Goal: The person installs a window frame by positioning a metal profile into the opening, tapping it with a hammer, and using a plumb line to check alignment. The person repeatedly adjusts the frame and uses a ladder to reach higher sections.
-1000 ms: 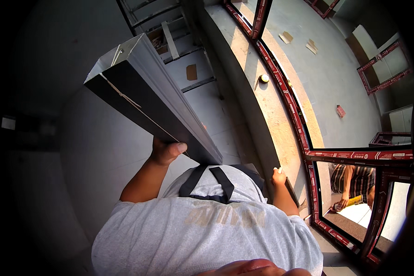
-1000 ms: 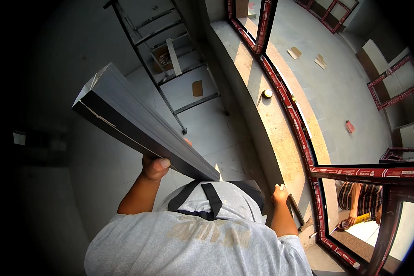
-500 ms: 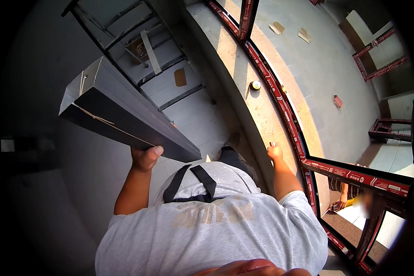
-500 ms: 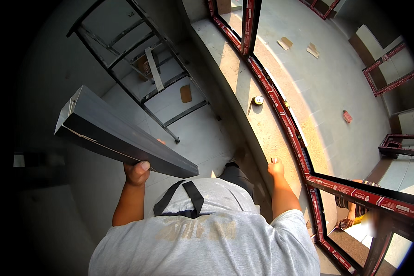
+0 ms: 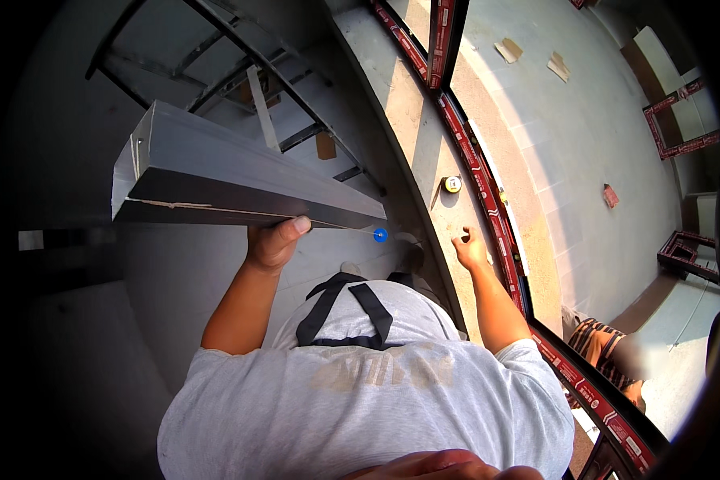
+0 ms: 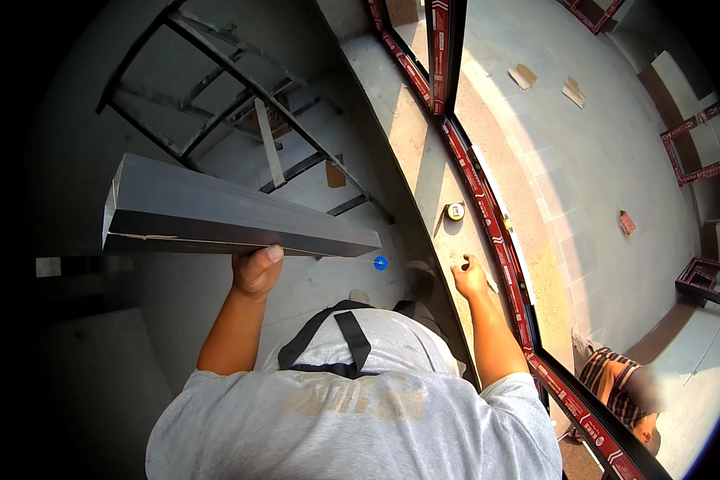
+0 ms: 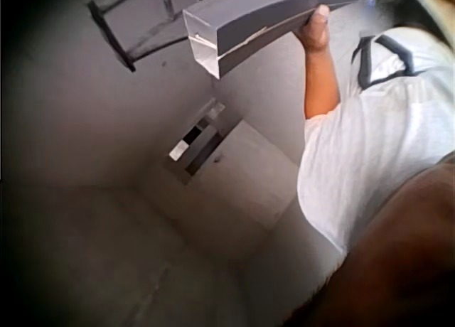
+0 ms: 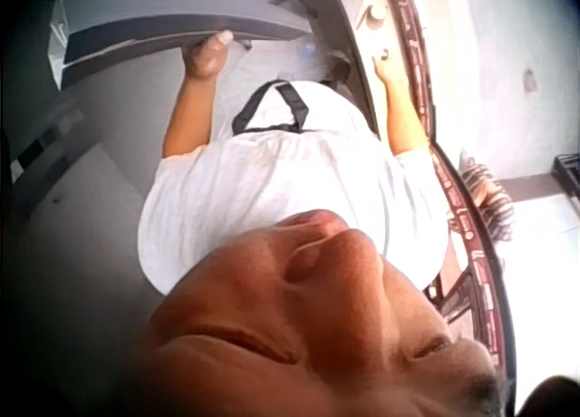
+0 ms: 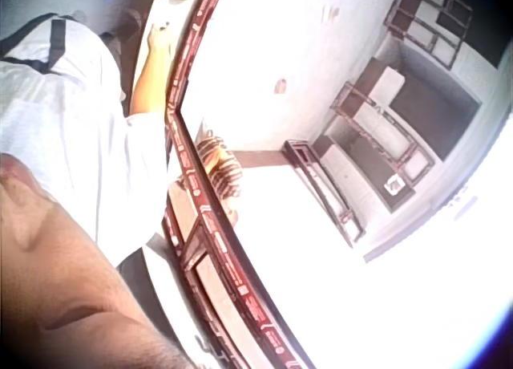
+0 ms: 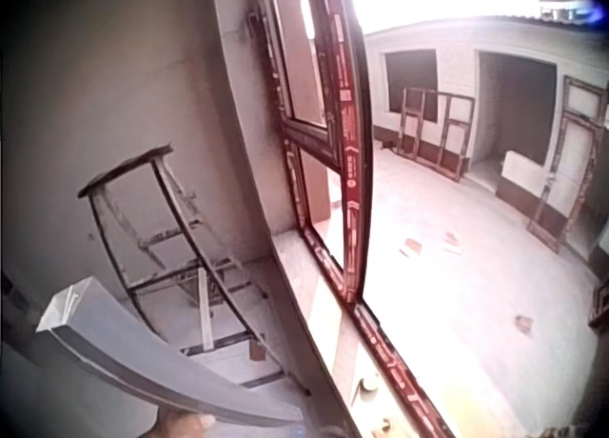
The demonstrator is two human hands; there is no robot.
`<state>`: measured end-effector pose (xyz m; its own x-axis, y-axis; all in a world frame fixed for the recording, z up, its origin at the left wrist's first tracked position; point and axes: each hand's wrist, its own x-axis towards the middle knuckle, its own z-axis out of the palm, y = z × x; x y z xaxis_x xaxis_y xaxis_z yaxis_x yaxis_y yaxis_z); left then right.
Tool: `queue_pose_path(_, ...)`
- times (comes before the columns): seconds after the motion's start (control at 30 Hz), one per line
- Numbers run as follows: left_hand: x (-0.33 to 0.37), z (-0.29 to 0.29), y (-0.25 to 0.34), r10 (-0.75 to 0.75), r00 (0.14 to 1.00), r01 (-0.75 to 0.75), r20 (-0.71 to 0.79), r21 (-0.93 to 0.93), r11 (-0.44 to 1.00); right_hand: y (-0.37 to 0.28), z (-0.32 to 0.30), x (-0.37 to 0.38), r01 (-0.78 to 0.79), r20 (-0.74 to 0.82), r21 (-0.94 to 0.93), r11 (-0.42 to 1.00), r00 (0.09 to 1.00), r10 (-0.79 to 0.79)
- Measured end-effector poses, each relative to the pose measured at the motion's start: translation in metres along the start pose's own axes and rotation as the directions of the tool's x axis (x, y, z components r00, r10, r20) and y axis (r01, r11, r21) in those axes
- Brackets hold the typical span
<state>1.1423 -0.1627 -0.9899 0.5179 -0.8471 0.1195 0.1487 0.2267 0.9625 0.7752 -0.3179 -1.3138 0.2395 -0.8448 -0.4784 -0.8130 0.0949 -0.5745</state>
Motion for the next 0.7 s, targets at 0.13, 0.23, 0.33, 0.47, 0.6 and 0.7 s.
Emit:
queue_pose_path(0.13, 0.063, 0.031, -0.012, 0.020, 0.988, -0.027, 0.153, 0.043, 0.999, -0.035, 0.019, 0.000, -0.026, 0.057, 0.160, 0.987, 0.998, 0.017)
queue_pose_path(0.23, 0.109, 0.041, -0.038, 0.029, 0.957, -0.044, 0.288, 0.046, 0.998, -0.056, 0.018, -0.011, -0.085, 0.083, 0.166, 0.982, 0.994, 0.072)
queue_pose_path(0.33, 0.144, 0.059, -0.058, 0.022, 0.940, -0.027, 0.341, 0.010, 1.000, -0.063, 0.009, -0.025, -0.110, 0.117, 0.177, 0.978, 0.989, 0.091)
queue_pose_path(0.47, 0.200, 0.070, -0.086, 0.015, 0.893, -0.039, 0.449, 0.044, 0.998, -0.028, 0.017, -0.034, -0.276, 0.002, 0.151, 0.949, 0.960, 0.279)
queue_pose_path(0.6, 0.253, 0.075, -0.133, 0.012, 0.883, -0.028, 0.469, 0.028, 0.999, 0.038, 0.057, -0.039, -0.466, -0.125, 0.364, 0.807, 0.834, 0.538)
queue_pose_path(0.7, 0.293, 0.073, -0.167, -0.079, 0.910, 0.075, 0.406, 0.024, 0.997, 0.041, 0.073, -0.053, -0.542, -0.080, 0.543, 0.642, 0.727, 0.682)
